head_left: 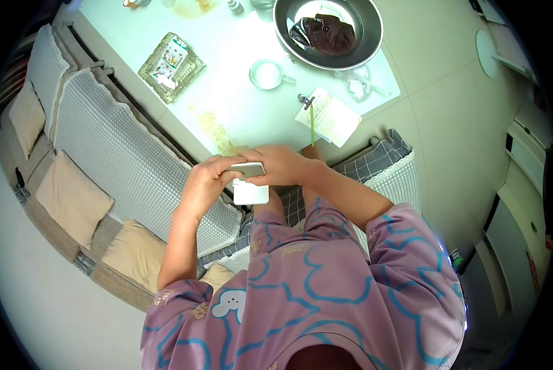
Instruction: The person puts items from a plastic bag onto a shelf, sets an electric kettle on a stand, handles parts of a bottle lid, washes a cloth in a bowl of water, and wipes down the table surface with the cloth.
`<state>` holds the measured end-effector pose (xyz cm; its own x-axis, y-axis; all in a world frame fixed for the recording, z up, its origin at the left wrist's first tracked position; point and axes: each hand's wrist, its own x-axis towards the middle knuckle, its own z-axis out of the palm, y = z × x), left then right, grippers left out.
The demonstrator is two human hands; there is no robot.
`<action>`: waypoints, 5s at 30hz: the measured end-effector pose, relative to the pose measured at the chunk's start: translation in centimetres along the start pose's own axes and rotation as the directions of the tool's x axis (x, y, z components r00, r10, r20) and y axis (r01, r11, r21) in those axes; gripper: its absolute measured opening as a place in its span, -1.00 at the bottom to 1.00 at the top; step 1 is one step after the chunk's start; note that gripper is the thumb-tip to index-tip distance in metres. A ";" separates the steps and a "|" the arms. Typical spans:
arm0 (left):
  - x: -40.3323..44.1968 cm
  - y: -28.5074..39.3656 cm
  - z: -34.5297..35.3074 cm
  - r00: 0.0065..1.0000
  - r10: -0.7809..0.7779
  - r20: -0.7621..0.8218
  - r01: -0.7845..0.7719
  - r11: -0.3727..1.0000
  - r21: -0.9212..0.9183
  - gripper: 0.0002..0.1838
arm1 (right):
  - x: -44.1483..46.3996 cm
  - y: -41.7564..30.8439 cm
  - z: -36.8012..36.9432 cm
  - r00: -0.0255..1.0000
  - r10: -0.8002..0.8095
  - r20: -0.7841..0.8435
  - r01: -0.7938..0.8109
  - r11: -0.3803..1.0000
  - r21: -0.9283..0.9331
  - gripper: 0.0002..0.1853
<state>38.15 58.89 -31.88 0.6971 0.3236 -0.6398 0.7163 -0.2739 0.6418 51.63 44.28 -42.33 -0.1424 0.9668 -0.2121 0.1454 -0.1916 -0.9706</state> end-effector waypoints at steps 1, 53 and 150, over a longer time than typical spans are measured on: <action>-0.2 -0.1 -0.4 0.998 -0.011 0.057 0.005 0.995 0.102 -0.58 | -0.7 0.4 0.7 0.995 0.098 0.024 -0.097 0.995 -0.014 -0.45; 22.2 -8.6 22.6 0.607 -0.789 -0.097 0.541 0.499 -0.677 -0.77 | -8.4 18.0 -2.6 0.452 0.554 -0.698 -0.668 0.730 0.147 -0.19; 46.8 -13.9 -17.6 0.406 -0.443 -0.799 -0.337 0.741 -0.582 -0.59 | -18.5 11.7 12.4 0.592 0.801 -0.087 -0.759 0.518 -0.395 -0.44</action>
<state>60.23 93.81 -63.29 -0.0605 0.9767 -0.2061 0.2768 0.2148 0.9366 43.82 22.02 -51.16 0.1171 0.4332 -0.8937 0.5699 -0.7663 -0.2967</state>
